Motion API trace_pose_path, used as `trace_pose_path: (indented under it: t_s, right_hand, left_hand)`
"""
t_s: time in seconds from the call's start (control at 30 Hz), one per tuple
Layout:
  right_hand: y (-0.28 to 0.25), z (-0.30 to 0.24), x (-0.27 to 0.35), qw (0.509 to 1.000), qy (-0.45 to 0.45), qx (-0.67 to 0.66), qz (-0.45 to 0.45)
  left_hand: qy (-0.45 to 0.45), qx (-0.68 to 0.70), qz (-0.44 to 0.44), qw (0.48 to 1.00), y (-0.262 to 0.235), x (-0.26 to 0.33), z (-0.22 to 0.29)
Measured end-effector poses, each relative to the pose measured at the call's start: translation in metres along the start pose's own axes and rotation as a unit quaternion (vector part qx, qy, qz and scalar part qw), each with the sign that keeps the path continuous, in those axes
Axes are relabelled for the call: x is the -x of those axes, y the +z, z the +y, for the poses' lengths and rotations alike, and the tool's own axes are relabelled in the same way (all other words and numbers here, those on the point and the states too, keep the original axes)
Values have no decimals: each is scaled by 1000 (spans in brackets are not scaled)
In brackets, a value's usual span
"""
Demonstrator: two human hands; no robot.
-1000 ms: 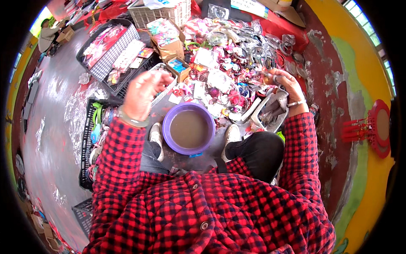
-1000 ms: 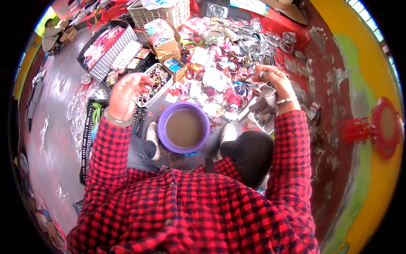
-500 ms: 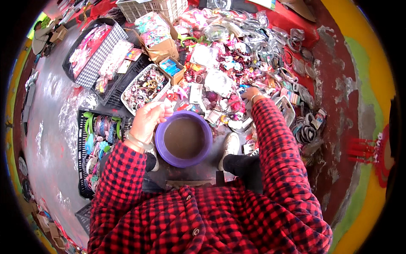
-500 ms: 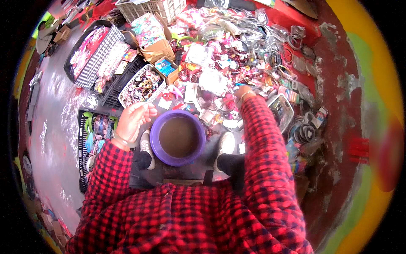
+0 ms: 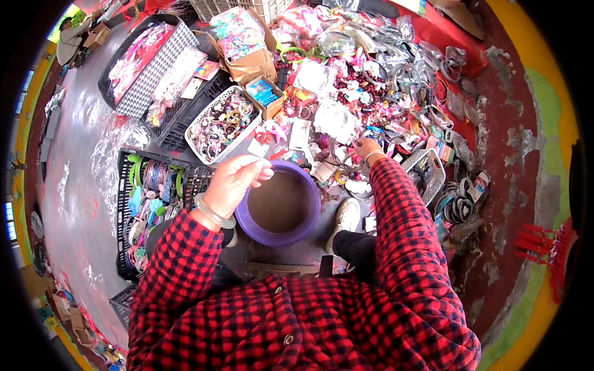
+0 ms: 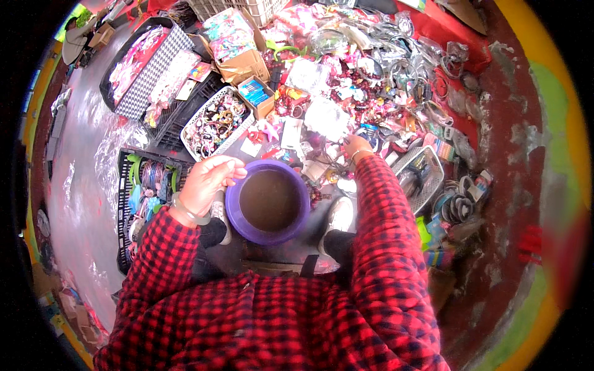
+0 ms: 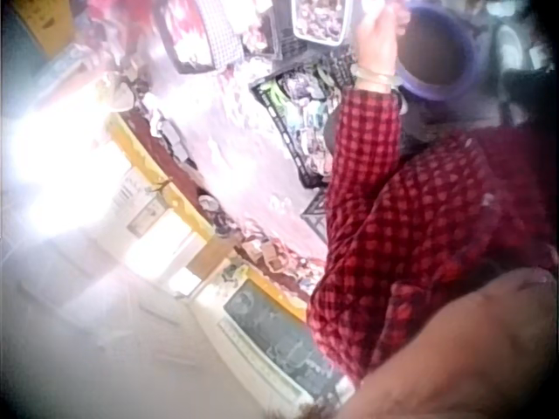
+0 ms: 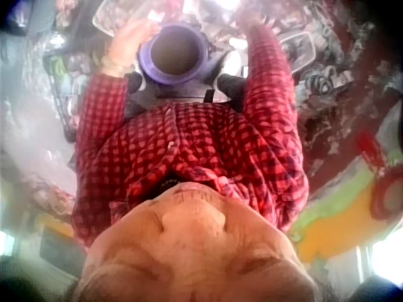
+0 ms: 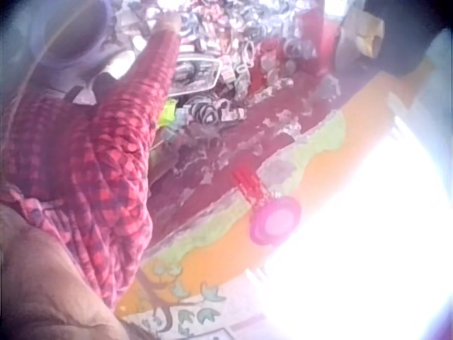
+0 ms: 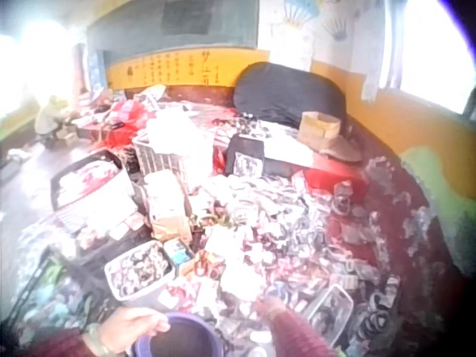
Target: The person sits on the floor and sorts through various hair accessories and small items in a black basket. They pick up items, examine them, and place them into a purple bowl or back into the basket.
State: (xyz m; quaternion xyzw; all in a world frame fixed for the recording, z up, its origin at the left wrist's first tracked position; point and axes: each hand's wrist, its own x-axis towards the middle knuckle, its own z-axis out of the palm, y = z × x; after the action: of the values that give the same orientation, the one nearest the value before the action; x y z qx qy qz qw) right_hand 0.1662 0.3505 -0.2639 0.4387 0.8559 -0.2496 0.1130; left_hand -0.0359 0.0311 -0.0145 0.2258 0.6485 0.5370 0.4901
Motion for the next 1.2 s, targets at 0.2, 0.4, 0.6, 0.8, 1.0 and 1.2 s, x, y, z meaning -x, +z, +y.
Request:
trace_pose_path:
  t_s: [0.2,0.4,0.6,0.8,1.0,1.2]
  right_hand:
    - [-95,-16,24,995,-63,30,73]
    - [-150,15,70,969,-98,181,139]
    - [-152,75,111,972,-146,17,181]
    - [-174,-135,214,796,-61,-602,21]
    - [-129,-205,223,718,-171,-669,-89]
    - [-121,-176,198,743,-41,-666,-52]
  left_hand:
    - [37,-37,-54,997,4,-2,-3]
    - [67,-48,-52,995,7,-6,-11]
    - [101,-40,-67,992,10,-12,-17]
    - [95,132,-104,981,-1,10,9]
    - [140,341,-271,889,3,31,32]
    - [144,273,-225,924,2,42,39]
